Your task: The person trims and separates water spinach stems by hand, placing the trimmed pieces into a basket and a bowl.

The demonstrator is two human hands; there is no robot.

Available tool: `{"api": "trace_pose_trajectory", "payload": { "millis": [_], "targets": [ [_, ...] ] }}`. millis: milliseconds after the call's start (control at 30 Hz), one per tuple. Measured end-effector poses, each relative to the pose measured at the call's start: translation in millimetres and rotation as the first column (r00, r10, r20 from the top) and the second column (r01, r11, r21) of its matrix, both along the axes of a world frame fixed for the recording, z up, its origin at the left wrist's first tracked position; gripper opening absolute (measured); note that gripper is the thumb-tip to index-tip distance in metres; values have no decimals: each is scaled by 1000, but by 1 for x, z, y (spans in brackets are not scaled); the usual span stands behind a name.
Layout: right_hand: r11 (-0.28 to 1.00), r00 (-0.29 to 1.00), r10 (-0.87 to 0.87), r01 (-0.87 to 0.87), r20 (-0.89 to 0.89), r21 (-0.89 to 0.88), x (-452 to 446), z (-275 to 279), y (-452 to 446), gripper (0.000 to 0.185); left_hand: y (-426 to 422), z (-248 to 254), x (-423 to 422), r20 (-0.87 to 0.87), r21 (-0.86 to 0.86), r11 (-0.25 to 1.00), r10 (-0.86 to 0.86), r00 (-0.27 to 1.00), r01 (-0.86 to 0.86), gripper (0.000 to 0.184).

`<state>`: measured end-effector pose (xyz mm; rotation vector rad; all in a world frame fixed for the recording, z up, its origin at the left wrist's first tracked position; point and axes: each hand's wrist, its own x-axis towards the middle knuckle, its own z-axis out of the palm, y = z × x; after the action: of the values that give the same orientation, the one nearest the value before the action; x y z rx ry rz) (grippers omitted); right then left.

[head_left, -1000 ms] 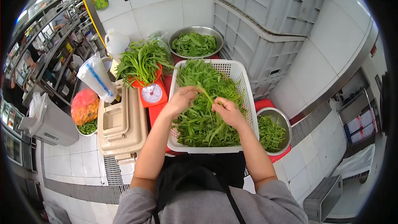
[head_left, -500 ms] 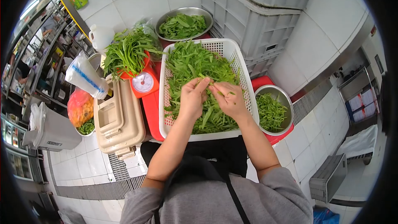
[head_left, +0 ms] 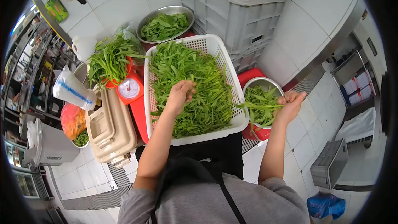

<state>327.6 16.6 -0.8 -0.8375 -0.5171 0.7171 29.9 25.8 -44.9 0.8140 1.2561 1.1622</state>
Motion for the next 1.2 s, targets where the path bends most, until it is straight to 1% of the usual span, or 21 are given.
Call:
{"api": "trace_pose_trajectory", "payload": {
  "millis": [33,67,133,167,200,233,267,300,400,433,467,500,600,700,800,867,900,967,1000,1100,1200],
  "targets": [
    [1000,995,21,-22,-98,-12,0,0,-1,46,5,-3,5,23,-16,1000,-18,1000,19,19],
    [993,980,118,-119,-162,8,-2,0,-3,48,11,-6,9,45,-28,999,-35,998,37,15],
    [981,951,194,-190,-241,39,-13,0,-3,48,30,-14,12,83,1,997,-73,994,73,8],
    [972,931,236,-230,-279,56,-21,0,-3,48,42,-19,11,101,15,996,-88,991,87,8],
    [964,929,261,-264,-261,21,-32,1,-3,46,57,-27,8,84,-8,995,-96,992,97,16],
    [955,927,285,-297,-243,-12,-43,2,-2,45,65,-17,12,-176,43,988,-139,975,148,19],
    [941,908,325,-339,-263,-6,-54,0,-1,43,73,-6,20,-427,82,974,-155,891,209,21],
    [925,888,364,-379,-281,1,-62,-5,0,42,79,2,29,-649,103,956,-144,747,274,24],
    [883,873,418,-455,-251,-114,-81,-16,2,35,89,5,50,-929,104,914,-51,366,391,29],
    [862,870,437,-478,-229,-170,-85,-14,-1,33,93,-5,52,-940,127,894,-30,339,430,30],
    [862,869,462,-487,-175,-143,-87,-23,0,30,100,-21,53,-951,150,870,-4,310,469,30],
    [859,872,469,-487,-139,-158,-88,-22,-2,30,102,-15,54,-959,169,845,24,281,508,31],
    [848,875,479,-480,-62,-224,-87,-20,-4,30,108,8,50,-832,302,854,19,555,424,28],
    [762,785,620,-600,3,-245,-80,-31,1,31,96,92,32,-678,247,912,-79,731,328,23],
    [705,717,694,-659,64,-264,-92,-17,8,29,83,153,3,-707,260,899,-71,703,352,26],
    [668,668,738,-704,95,-242,-98,-1,9,22,67,182,-9,-622,327,891,-46,781,314,20],
    [715,677,700,-663,229,-222,-102,5,13,20,62,190,-14,-574,357,887,-39,818,293,17],
    [798,660,578,-579,479,-165,-111,18,21,16,53,195,-21,-475,419,878,-6,880,233,13],
    [821,686,541,-557,485,-128,-118,31,20,13,45,200,-21,-448,432,878,8,894,208,13],
    [826,670,486,-562,561,-43,-138,66,20,14,27,198,-22,-361,449,878,8,933,166,11],
    [784,597,453,-621,662,23,-160,81,15,14,20,184,-19,-274,522,848,71,959,86,11]
  ]
}}
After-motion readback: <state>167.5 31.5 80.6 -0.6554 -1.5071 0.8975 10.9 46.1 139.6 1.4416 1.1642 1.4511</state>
